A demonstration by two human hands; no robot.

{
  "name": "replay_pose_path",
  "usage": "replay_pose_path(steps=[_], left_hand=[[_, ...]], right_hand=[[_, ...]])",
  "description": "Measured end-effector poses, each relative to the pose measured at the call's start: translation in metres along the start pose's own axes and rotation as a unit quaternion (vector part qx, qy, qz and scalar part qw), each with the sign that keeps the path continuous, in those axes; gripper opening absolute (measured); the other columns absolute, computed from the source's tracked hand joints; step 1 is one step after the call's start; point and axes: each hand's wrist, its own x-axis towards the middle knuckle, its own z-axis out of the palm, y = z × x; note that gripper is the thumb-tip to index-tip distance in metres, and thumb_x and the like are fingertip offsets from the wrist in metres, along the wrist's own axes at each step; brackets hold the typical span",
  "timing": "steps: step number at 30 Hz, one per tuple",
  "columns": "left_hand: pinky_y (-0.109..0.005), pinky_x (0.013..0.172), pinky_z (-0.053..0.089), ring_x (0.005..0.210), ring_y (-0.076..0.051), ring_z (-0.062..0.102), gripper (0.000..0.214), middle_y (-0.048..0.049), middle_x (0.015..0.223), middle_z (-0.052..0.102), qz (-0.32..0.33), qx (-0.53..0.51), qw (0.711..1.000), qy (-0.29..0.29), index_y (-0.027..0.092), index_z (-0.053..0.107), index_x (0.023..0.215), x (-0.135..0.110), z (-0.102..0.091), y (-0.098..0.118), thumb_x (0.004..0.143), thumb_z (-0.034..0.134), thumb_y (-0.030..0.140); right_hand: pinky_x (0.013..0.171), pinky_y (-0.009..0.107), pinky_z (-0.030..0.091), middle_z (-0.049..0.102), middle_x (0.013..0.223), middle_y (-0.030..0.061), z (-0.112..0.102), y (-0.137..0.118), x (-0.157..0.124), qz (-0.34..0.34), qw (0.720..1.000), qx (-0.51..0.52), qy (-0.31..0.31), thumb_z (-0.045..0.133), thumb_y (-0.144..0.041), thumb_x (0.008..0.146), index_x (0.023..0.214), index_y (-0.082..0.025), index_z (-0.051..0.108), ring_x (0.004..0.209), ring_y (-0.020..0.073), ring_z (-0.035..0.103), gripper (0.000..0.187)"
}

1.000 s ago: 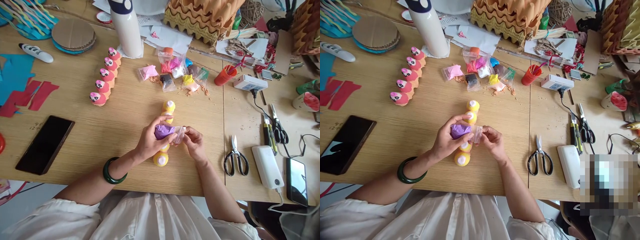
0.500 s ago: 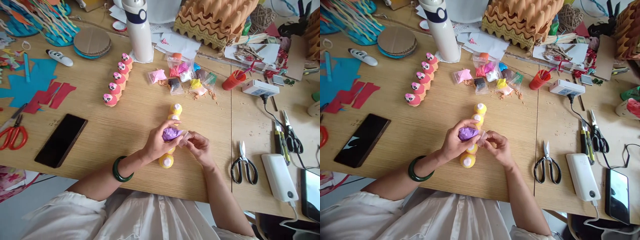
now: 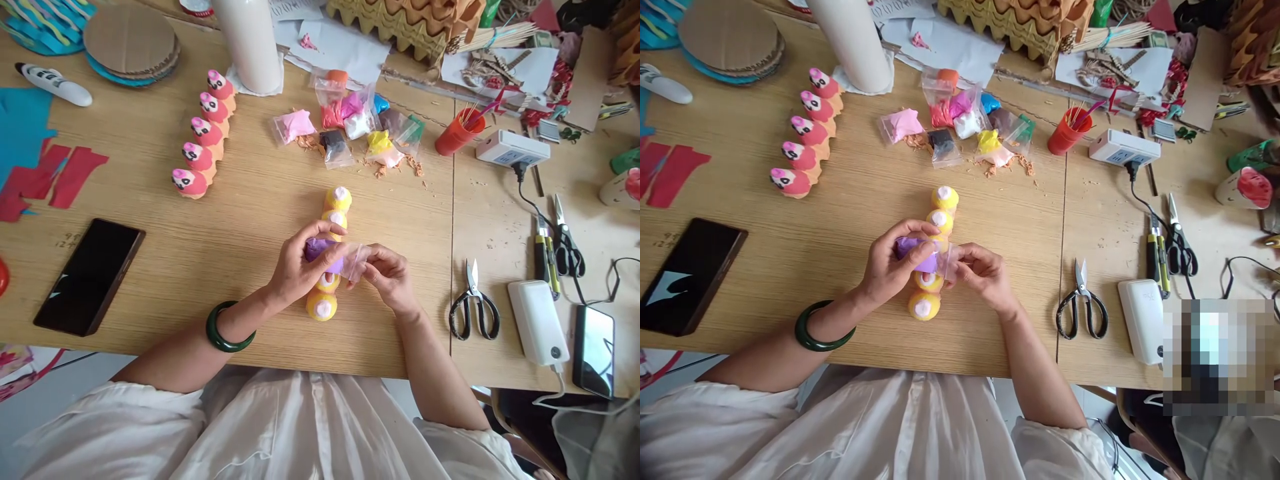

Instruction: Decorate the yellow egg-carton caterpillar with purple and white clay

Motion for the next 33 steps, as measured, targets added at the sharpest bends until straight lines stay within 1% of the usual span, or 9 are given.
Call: replay_pose_path(steps=[3,5,8,11,16,19,24,29,33], left_hand=[[-0.023,0.064,0.055,0.064,-0.011,0.067,0.035,-0.0007,0.085,0.076,0.019,0.038,0.999,0.003,0.018,0.071,0.109,-0.001,0.002,-0.004,0.101,0.07,0.052],[-0.028,0.078,0.06,0.088,-0.017,0.076,0.036,-0.0064,0.103,0.079,0.093,0.092,0.991,0.036,0.018,0.068,0.119,-0.001,0.002,-0.006,0.104,0.067,0.05],[-0.038,0.1,0.057,0.117,-0.024,0.071,0.033,-0.0106,0.123,0.075,0.297,0.23,0.918,0.126,0.02,0.066,0.127,-0.001,0.001,-0.004,0.105,0.066,0.044],[-0.037,0.093,0.051,0.099,-0.022,0.069,0.015,-0.0027,0.1,0.079,0.407,0.321,0.847,0.118,0.024,0.069,0.111,-0.002,0.0,0.001,0.105,0.067,0.037],[-0.04,0.084,0.042,0.084,-0.022,0.062,0.032,-0.0002,0.08,0.074,0.343,0.339,0.875,0.054,0.023,0.062,0.092,-0.003,0.005,0.002,0.105,0.065,0.052],[-0.039,0.084,0.042,0.078,-0.021,0.059,0.027,0.0013,0.074,0.07,0.322,0.319,0.891,0.031,0.023,0.056,0.087,-0.002,0.008,0.0,0.107,0.064,0.041],[-0.038,0.081,0.044,0.077,-0.022,0.057,0.017,-0.0004,0.074,0.067,0.371,0.376,0.849,0.028,0.023,0.054,0.087,0.0,0.008,-0.001,0.102,0.056,0.015],[-0.038,0.077,0.042,0.071,-0.021,0.055,0.023,0.0012,0.07,0.064,0.394,0.398,0.828,0.01,0.024,0.05,0.079,0.001,0.008,-0.003,0.096,0.059,0.012],[-0.038,0.075,0.043,0.071,-0.02,0.056,0.022,0.0014,0.068,0.064,0.395,0.387,0.833,-0.004,0.024,0.051,0.077,0.002,0.009,-0.004,0.093,0.06,0.01]], right_hand=[[0.059,0.026,0.068,0.077,0.08,0.0007,0.0,0.001,0.001,-0.014,1.0,-0.01,0.008,0.084,-0.04,0.093,0.095,-0.02,0.076,0.061,0.0124,0.073,0.022],[0.058,0.026,0.067,0.074,0.077,-0.0004,0.002,0.002,0.002,-0.047,0.998,-0.023,0.038,0.083,-0.04,0.094,0.091,-0.02,0.074,0.06,0.012,0.072,0.022],[0.057,0.026,0.066,0.071,0.074,-0.0015,0.007,0.003,0.001,-0.123,0.984,-0.056,0.118,0.08,-0.04,0.096,0.087,-0.022,0.07,0.061,0.0119,0.069,0.022],[0.059,0.027,0.065,0.07,0.077,-0.0007,0.011,0.007,-0.004,-0.187,0.958,-0.134,0.172,0.074,-0.039,0.101,0.091,-0.024,0.067,0.065,0.0132,0.07,0.018],[0.063,0.029,0.061,0.073,0.085,0.0021,0.016,0.011,-0.007,-0.314,0.889,-0.304,0.135,0.069,-0.02,0.101,0.101,-0.026,0.065,0.075,0.0156,0.073,0.007],[0.064,0.028,0.061,0.076,0.09,0.0035,0.018,0.009,-0.004,-0.352,0.856,-0.365,0.096,0.068,-0.013,0.099,0.104,-0.025,0.065,0.076,0.0157,0.074,0.013],[0.061,0.027,0.059,0.075,0.087,0.0023,0.02,0.005,-0.002,-0.355,0.842,-0.391,0.111,0.066,-0.012,0.099,0.103,-0.024,0.064,0.071,0.0142,0.071,0.012],[0.063,0.031,0.061,0.078,0.09,0.003,0.02,0.004,-0.002,-0.363,0.775,-0.494,0.152,0.064,-0.01,0.096,0.096,-0.026,0.06,0.074,0.0166,0.074,0.017],[0.073,0.036,0.067,0.082,0.106,0.0057,0.018,0.006,-0.003,-0.321,0.788,-0.486,0.201,0.061,-0.01,0.097,0.095,-0.029,0.059,0.09,0.0199,0.08,0.018]])
